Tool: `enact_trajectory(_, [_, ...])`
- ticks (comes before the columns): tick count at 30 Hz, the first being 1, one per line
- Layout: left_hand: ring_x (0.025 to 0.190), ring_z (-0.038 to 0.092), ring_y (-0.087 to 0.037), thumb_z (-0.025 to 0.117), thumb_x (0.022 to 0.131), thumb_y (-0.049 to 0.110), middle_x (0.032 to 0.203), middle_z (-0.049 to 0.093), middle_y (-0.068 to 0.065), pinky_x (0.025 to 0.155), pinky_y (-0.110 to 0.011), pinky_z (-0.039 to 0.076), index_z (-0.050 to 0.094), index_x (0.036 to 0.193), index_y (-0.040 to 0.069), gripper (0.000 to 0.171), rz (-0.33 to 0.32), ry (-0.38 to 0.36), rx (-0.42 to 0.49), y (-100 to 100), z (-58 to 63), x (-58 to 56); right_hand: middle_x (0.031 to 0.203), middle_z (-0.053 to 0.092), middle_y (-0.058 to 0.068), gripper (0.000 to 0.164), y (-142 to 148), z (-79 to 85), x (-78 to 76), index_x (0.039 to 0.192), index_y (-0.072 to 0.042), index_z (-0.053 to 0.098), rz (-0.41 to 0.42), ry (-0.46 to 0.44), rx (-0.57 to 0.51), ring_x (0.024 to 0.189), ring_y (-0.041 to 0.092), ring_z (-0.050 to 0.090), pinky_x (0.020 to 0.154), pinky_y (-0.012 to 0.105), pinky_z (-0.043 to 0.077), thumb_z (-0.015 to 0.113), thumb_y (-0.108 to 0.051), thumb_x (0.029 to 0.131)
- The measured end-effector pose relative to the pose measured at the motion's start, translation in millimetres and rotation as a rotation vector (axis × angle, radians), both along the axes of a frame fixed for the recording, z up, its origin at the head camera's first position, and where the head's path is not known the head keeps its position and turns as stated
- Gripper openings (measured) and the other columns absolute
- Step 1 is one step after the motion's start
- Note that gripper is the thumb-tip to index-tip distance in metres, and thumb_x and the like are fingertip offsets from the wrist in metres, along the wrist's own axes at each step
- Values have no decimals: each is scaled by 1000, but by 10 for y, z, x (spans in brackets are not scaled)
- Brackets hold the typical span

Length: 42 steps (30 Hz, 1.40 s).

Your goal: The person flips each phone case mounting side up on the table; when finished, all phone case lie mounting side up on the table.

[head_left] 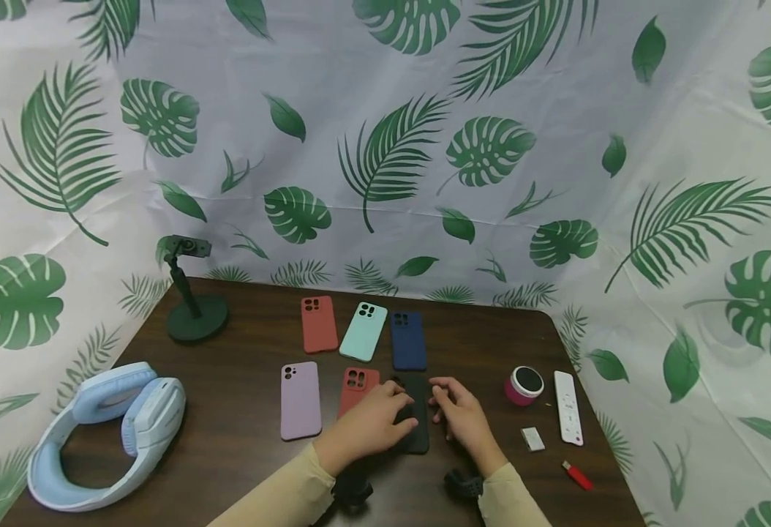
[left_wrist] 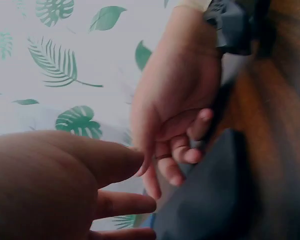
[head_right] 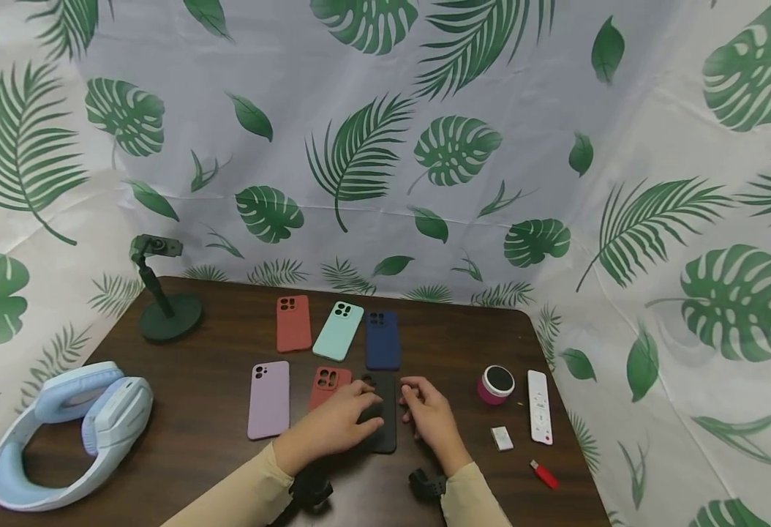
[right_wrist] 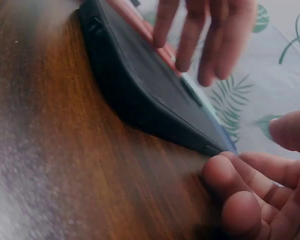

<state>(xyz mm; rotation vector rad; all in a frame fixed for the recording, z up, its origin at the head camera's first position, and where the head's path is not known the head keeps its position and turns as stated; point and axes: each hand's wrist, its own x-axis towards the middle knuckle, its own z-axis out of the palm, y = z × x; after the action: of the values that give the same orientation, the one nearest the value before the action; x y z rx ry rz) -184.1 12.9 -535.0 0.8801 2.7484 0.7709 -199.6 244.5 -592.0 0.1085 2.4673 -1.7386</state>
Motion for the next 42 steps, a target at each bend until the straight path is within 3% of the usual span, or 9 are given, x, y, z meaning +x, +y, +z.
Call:
enact_trajectory(4, [129,53,-23,61,99,46,141,58,-6,105,-42,49,67,132,19,43,-22,-20,-19,9,-75,112,98,70,8,29,19,-34,39,122,-26,69,24,-18,21,70,22,66,39,35,48,62,-44,100])
enact_trajectory(9, [133,49,-23,60,99,47,145,56,-6,107,-43,48,67,133,19,44,-27,-24,-18,18,-114,137,98,70,9,30,17,-8,64,123,-18,70,23,-4,25,68,20,66,38,36,49,60,-38,102])
enact_trajectory(21, [139,44,-25,63,98,46,150,50,-7,110,-43,45,67,132,18,44,-58,-34,-16,17,-148,120,92,69,11,23,-21,-7,82,108,-12,76,-55,-16,30,61,20,64,41,39,53,65,-30,99])
enact_trajectory(31, [138,41,-27,62,98,48,150,48,-8,105,-49,47,64,134,22,44,-5,-149,103,49,-156,44,107,70,13,30,47,21,46,121,-15,73,-28,-50,-83,74,20,66,45,31,52,68,-33,97])
enact_trajectory(42, [134,44,-27,64,98,45,147,50,-8,105,-47,47,66,130,22,39,25,-124,141,6,-178,-10,99,67,16,24,62,53,-20,121,-18,69,86,-35,-138,69,23,68,47,35,55,67,-24,98])
